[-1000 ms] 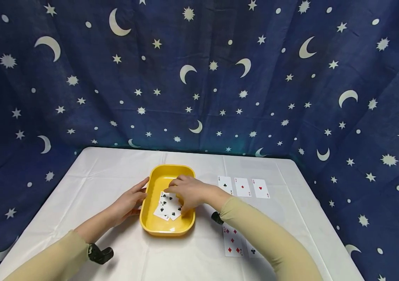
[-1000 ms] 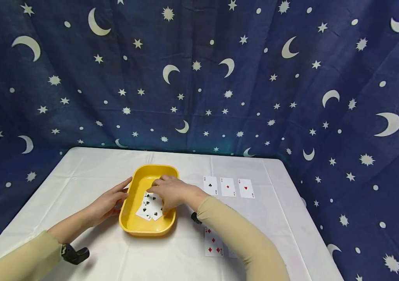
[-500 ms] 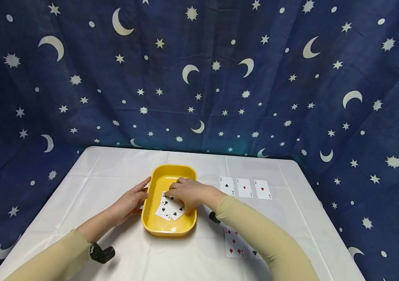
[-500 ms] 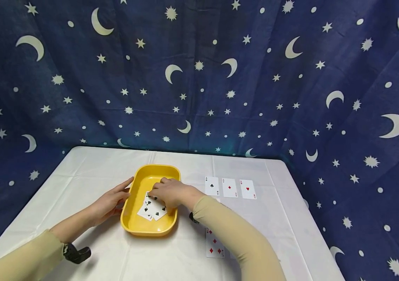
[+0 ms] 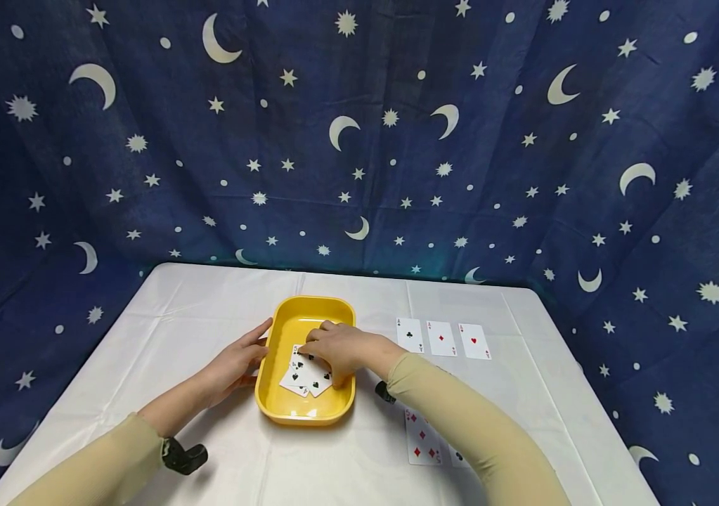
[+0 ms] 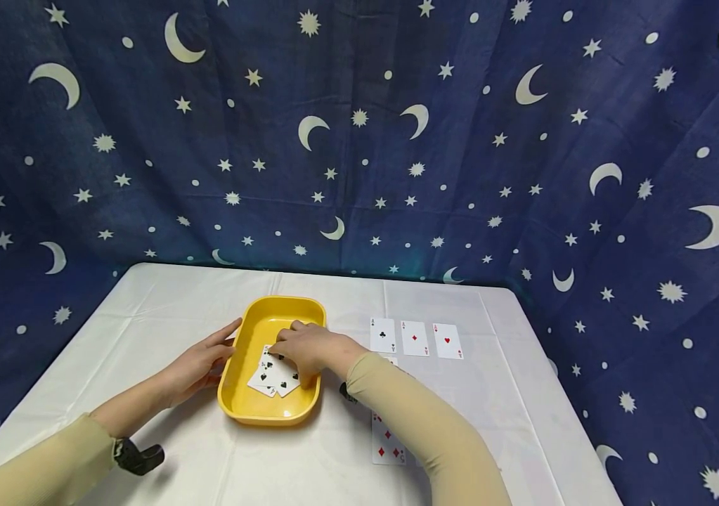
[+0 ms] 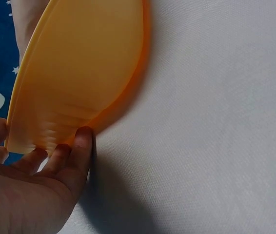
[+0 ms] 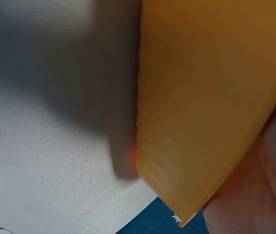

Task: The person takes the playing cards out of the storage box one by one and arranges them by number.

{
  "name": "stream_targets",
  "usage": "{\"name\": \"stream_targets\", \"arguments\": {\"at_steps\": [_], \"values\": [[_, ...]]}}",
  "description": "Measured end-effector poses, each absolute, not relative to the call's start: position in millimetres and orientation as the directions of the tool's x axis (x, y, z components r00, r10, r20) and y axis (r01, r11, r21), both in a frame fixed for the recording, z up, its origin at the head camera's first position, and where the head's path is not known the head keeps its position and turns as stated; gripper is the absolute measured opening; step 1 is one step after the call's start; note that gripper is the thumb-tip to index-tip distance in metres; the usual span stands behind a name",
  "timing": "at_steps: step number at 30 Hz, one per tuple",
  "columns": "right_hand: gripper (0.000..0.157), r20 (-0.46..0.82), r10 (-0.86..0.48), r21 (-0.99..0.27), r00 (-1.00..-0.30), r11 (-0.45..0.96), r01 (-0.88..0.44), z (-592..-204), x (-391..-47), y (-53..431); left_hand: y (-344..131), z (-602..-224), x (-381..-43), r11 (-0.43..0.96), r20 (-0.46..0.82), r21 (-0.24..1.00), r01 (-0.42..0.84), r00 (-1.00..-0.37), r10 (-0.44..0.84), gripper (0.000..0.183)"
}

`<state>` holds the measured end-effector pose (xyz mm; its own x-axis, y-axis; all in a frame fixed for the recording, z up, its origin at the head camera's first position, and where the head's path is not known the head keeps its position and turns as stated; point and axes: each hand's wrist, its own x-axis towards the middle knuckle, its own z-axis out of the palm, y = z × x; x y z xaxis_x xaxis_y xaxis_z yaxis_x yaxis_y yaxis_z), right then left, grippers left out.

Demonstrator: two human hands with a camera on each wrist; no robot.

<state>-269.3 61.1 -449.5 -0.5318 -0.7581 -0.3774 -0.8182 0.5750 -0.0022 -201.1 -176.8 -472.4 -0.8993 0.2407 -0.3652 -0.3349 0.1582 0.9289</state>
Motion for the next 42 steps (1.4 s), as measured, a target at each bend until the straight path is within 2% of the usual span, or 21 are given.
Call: {"name": "stream_targets", "arguments": {"at_steps": [20, 28, 42], "values": [[0.079, -0.327, -0.783, -0.012, -0.529, 0.564, -0.826, -451, -268, 64, -177, -474, -202, 0.160, -0.369, 0.927, -0.339, -0.901, 0.229, 0.068], [0.080, -0.296, -0.782, -0.077, -0.548, 0.592, -0.802, -447, -266, 66, -176, -473, -201, 0.162, -0.368, 0.927, -0.337, -0.901, 0.228, 0.068], [0.082, -0.159, -0.769, -0.197, -0.619, 0.639, -0.743, -396, -266, 102, -176, -475, -204, 0.167, -0.380, 0.922, -0.349, -0.898, 0.221, 0.067]]}}
